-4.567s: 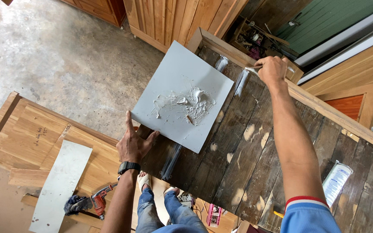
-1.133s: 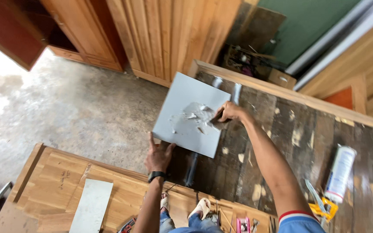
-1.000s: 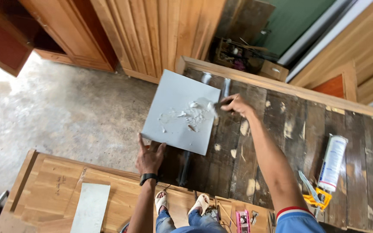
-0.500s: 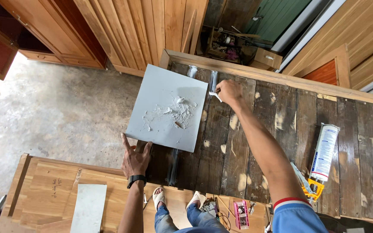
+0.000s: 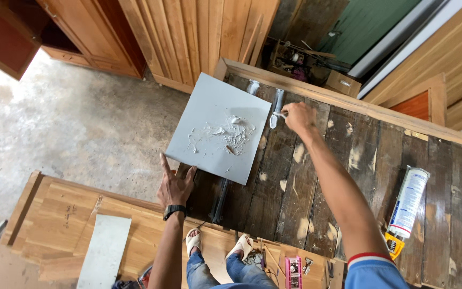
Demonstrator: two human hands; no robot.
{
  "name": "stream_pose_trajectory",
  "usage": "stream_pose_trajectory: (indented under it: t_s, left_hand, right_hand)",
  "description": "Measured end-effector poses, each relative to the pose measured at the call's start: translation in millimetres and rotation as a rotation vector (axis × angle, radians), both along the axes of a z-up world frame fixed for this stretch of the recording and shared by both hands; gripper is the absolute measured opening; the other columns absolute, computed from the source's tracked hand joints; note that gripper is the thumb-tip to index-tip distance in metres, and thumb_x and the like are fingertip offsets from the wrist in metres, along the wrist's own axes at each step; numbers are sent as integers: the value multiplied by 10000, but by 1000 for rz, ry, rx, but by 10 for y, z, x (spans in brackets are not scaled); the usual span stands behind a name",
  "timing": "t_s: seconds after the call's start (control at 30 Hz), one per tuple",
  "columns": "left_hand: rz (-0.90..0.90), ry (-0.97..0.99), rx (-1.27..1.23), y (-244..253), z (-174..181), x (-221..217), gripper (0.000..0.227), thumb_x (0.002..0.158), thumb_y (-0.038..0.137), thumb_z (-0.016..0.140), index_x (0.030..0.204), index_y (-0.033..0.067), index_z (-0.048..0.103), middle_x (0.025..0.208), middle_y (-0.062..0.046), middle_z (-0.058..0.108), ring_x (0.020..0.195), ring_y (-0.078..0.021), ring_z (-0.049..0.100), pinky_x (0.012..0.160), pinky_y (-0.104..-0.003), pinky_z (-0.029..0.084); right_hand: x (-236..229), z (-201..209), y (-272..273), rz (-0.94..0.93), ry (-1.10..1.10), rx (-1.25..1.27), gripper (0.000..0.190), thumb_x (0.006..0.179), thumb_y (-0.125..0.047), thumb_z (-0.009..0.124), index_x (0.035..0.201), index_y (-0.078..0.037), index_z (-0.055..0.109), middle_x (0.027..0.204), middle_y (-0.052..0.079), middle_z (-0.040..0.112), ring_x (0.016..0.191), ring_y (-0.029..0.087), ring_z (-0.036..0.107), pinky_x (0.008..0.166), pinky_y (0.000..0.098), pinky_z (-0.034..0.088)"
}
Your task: The person prepares a white putty mixture on a board and then uses a small scraper to apply it into the gaps between wooden slats on the top of a wooden cabinet.
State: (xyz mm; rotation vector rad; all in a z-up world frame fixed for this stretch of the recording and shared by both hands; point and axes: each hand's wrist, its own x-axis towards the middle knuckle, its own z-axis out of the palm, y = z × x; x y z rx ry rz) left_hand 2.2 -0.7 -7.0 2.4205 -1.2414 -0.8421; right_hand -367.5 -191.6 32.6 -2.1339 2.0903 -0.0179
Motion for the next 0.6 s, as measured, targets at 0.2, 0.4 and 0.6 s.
stream_pose_trajectory:
  t_s: [0.2, 0.4, 0.6]
  left_hand:
    - [8, 10, -49, 31, 59, -15, 1108, 854, 674, 644, 1666, 224, 39, 1247, -120, 706, 1128, -370, 697, 928, -545, 531]
    - [-2, -2, -42, 35, 35, -25, 1136, 851, 683, 659, 1663, 222, 13, 1234, -120, 708, 1122, -352, 700, 939, -516, 538]
    - [-11, -10, -95, 57, 37, -48, 1104, 878, 662, 647, 1667, 173, 49, 1209, -137, 712, 1093, -369, 703, 906, -526, 542]
  right_hand:
    - [80, -121, -150, 44, 200, 1, 291, 832, -148, 672, 903, -394, 810, 844, -68, 792, 915, 257, 779, 797, 449, 614]
    - [52, -138, -85, 135, 175, 0, 302, 826, -117, 695, 948, -359, 827, 874, -42, 807, 931, 277, 780, 803, 467, 630]
    - [65, -156, 48, 147, 217, 41, 324, 843, -161, 650, 927, -430, 809, 891, -46, 811, 951, 269, 782, 844, 427, 624]
